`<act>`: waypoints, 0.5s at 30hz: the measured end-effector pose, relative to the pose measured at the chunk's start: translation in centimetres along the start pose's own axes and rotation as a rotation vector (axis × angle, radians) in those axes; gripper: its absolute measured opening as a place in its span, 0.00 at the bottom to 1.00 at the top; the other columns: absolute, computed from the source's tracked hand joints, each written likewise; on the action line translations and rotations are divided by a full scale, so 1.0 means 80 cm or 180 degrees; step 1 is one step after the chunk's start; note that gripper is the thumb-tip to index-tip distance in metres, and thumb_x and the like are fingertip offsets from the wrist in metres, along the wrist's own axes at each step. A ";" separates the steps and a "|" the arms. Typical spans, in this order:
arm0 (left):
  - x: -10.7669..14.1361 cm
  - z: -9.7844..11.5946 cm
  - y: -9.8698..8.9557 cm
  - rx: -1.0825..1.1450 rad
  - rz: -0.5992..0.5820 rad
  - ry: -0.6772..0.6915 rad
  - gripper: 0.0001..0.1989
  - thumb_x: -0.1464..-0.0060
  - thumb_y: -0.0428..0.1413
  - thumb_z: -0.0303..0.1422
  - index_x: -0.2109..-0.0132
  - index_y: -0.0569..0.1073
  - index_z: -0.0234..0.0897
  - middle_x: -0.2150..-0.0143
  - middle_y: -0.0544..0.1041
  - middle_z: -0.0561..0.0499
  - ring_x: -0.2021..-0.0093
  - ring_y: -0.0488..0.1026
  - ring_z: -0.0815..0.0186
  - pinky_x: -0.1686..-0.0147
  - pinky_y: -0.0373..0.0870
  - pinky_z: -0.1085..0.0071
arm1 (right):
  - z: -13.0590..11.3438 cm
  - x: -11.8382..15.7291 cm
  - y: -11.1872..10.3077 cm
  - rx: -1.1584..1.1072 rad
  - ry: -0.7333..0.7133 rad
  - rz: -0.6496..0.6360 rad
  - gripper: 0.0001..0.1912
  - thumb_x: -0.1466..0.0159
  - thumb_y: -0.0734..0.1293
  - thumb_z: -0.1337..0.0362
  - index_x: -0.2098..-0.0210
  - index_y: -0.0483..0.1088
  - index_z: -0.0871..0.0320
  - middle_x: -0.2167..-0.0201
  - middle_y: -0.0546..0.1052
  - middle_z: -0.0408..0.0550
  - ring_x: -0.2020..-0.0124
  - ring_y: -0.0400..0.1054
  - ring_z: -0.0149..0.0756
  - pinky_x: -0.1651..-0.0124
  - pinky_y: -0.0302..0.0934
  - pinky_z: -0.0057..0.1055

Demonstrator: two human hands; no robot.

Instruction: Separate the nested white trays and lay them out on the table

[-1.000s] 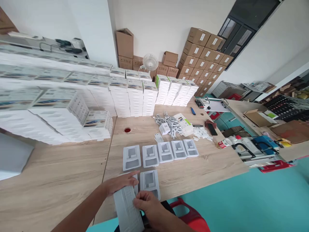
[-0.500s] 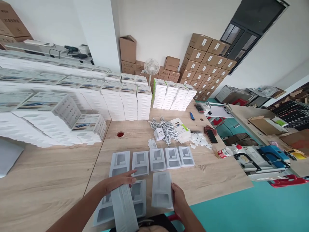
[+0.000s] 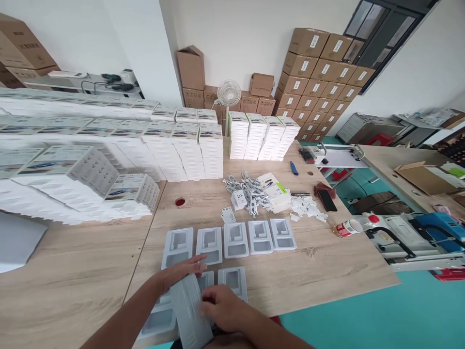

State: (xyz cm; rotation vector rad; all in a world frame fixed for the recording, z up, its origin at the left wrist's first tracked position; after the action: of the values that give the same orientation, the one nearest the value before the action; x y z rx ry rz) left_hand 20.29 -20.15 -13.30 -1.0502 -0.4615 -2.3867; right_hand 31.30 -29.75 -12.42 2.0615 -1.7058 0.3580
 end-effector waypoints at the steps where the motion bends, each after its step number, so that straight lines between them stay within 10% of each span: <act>1: -0.001 0.002 -0.001 0.0041 -0.0011 0.0054 0.49 0.52 0.59 0.58 0.30 0.56 0.40 0.37 0.71 0.41 0.37 0.65 0.49 0.43 0.66 0.62 | -0.006 -0.005 0.011 0.0002 -0.0021 -0.0059 0.05 0.47 0.70 0.63 0.77 0.72 0.57 0.81 0.66 0.36 0.77 0.56 0.29 0.70 0.51 0.27; 6: 0.015 0.017 -0.012 0.0044 0.0124 0.0383 0.52 0.56 0.59 0.59 0.29 0.55 0.39 0.31 0.64 0.43 0.32 0.58 0.53 0.37 0.60 0.66 | -0.010 -0.012 0.012 -0.0198 -0.0064 0.0172 0.07 0.48 0.67 0.63 0.79 0.65 0.57 0.82 0.61 0.35 0.78 0.50 0.27 0.73 0.45 0.28; 15: 0.041 0.031 -0.016 -0.0745 0.0446 -0.0314 0.46 0.56 0.61 0.59 0.36 0.68 0.37 0.30 0.61 0.42 0.29 0.53 0.45 0.31 0.48 0.55 | -0.003 0.002 0.007 -0.0796 -0.0158 0.0360 0.11 0.52 0.72 0.60 0.78 0.67 0.58 0.81 0.66 0.37 0.78 0.54 0.27 0.72 0.49 0.27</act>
State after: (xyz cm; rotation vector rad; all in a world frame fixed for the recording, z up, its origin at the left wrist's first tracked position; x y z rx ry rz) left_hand 19.18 -18.88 -9.34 -1.2631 -0.1374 -2.3109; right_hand 30.85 -29.86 -12.02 1.8137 -1.8005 0.1208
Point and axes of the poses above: each hand's wrist, its own x-axis away from the middle knuckle, its own y-axis out of the palm, z = x × y, the point moved 8 cm from there along -x, towards the middle knuckle
